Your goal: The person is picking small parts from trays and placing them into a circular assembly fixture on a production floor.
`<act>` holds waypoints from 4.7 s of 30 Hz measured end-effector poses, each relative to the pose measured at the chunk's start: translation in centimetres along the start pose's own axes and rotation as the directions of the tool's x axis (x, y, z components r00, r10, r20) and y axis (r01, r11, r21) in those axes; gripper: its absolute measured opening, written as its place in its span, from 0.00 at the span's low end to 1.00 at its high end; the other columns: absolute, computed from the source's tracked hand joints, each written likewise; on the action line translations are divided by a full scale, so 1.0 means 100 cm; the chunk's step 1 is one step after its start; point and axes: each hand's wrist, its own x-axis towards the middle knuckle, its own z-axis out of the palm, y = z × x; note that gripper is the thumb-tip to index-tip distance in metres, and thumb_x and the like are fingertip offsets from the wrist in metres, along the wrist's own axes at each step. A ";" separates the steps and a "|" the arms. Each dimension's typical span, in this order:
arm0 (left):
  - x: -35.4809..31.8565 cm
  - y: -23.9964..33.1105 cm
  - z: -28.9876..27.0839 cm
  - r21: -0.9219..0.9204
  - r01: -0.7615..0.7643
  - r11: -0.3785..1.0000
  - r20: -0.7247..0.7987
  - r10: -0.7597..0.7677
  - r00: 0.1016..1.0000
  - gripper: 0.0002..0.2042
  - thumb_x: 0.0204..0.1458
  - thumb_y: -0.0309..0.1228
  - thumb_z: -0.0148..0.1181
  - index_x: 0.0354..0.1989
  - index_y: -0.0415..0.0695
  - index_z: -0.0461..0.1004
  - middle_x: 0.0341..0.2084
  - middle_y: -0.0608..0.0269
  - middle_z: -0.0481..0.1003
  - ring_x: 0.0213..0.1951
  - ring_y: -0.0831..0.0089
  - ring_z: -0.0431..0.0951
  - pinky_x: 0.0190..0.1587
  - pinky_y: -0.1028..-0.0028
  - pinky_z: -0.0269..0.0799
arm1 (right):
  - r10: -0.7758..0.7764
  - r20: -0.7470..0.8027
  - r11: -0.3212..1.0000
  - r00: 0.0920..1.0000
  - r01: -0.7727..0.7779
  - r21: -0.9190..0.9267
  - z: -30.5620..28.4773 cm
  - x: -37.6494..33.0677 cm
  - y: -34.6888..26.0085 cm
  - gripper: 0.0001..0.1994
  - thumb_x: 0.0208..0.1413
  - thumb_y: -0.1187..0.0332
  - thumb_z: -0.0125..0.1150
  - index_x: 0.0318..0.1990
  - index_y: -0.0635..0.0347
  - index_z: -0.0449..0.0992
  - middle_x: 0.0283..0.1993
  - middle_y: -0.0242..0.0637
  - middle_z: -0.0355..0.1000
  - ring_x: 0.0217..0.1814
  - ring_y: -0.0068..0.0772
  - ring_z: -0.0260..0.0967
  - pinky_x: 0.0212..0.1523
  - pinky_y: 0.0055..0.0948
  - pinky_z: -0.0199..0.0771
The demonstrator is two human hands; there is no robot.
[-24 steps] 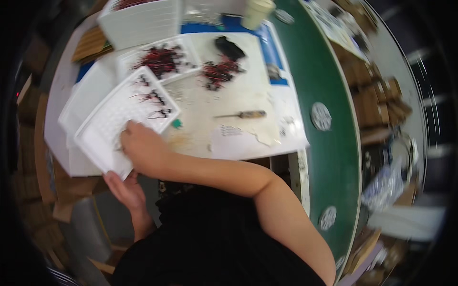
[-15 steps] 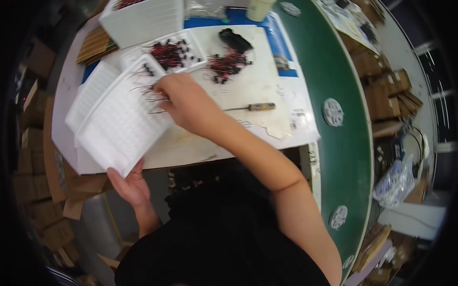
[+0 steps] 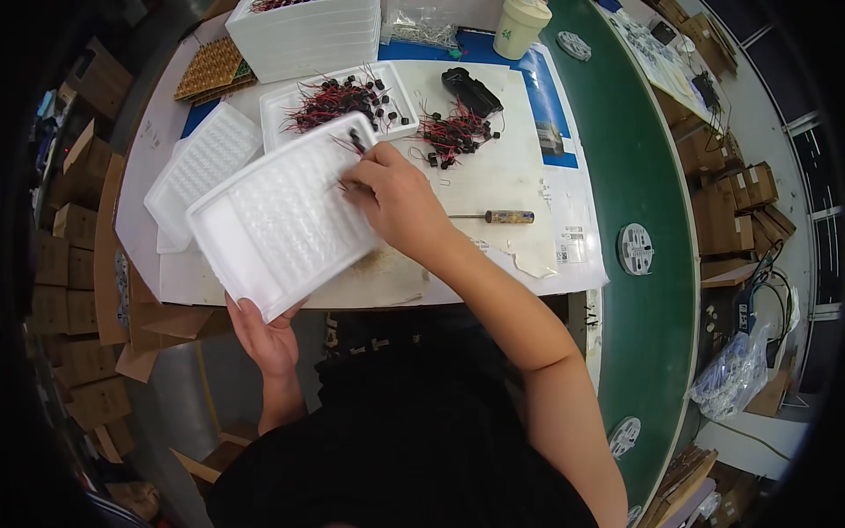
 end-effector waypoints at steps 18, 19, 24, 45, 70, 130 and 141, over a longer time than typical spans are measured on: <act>0.014 0.007 -0.042 -0.084 0.055 0.995 -0.260 -0.075 0.963 0.29 0.76 0.43 0.38 0.76 0.35 0.48 0.66 0.39 0.67 0.58 0.51 0.81 0.49 0.57 0.88 | 0.019 -0.051 0.995 0.999 -0.024 -0.093 -0.010 0.121 0.043 0.12 0.61 0.70 0.70 0.49 0.64 0.83 0.43 0.40 0.78 0.37 0.31 0.80 0.38 0.28 0.79; 0.016 0.006 -0.040 -0.059 0.048 0.997 -0.258 -0.061 0.964 0.29 0.76 0.43 0.38 0.76 0.35 0.48 0.66 0.39 0.67 0.58 0.51 0.80 0.50 0.57 0.88 | -0.109 -0.043 0.975 0.993 0.098 -0.198 -0.004 0.121 0.044 0.13 0.59 0.69 0.72 0.50 0.64 0.83 0.43 0.42 0.78 0.38 0.33 0.80 0.39 0.29 0.79; 0.012 0.007 -0.032 -0.028 0.005 1.000 -0.313 -0.014 0.950 0.29 0.76 0.44 0.38 0.76 0.35 0.48 0.66 0.39 0.66 0.59 0.50 0.80 0.51 0.57 0.88 | -0.125 0.149 0.952 0.981 0.161 -0.262 0.016 0.054 -0.040 0.12 0.52 0.67 0.77 0.43 0.60 0.85 0.47 0.42 0.74 0.50 0.46 0.75 0.48 0.38 0.78; 0.010 0.010 -0.033 -0.014 0.052 0.999 -0.269 -0.054 0.962 0.25 0.74 0.34 0.42 0.75 0.37 0.50 0.64 0.42 0.68 0.57 0.52 0.80 0.49 0.56 0.88 | -0.346 0.100 0.930 0.933 0.355 -0.093 0.041 0.091 -0.016 0.15 0.56 0.75 0.69 0.51 0.61 0.79 0.47 0.44 0.73 0.49 0.52 0.71 0.53 0.42 0.74; 0.010 0.011 -0.047 -0.066 0.095 0.993 -0.341 -0.112 0.933 0.24 0.74 0.34 0.44 0.73 0.36 0.53 0.60 0.42 0.72 0.51 0.54 0.83 0.45 0.56 0.88 | -0.337 -0.131 0.937 0.932 0.318 -0.145 0.045 0.128 0.004 0.04 0.57 0.69 0.71 0.37 0.57 0.86 0.40 0.42 0.79 0.47 0.49 0.75 0.53 0.42 0.75; 0.340 -0.020 0.074 0.804 -0.589 0.085 0.570 -0.396 0.720 0.59 0.41 0.54 0.79 0.79 0.44 0.51 0.69 0.34 0.64 0.70 0.43 0.65 0.74 0.57 0.58 | 0.004 -0.676 0.716 0.737 -0.474 -0.513 -0.229 -0.313 -0.030 0.36 0.69 0.52 0.61 0.73 0.71 0.63 0.76 0.51 0.62 0.76 0.48 0.60 0.76 0.44 0.56; 0.294 0.001 0.084 0.759 -0.651 0.024 0.581 -0.474 0.661 0.79 0.24 0.58 0.84 0.83 0.48 0.32 0.73 0.28 0.54 0.72 0.31 0.56 0.76 0.48 0.50 | 0.206 -0.636 0.912 0.744 -0.381 -0.150 -0.190 -0.216 0.029 0.40 0.64 0.48 0.65 0.72 0.72 0.64 0.75 0.52 0.63 0.76 0.46 0.60 0.76 0.43 0.56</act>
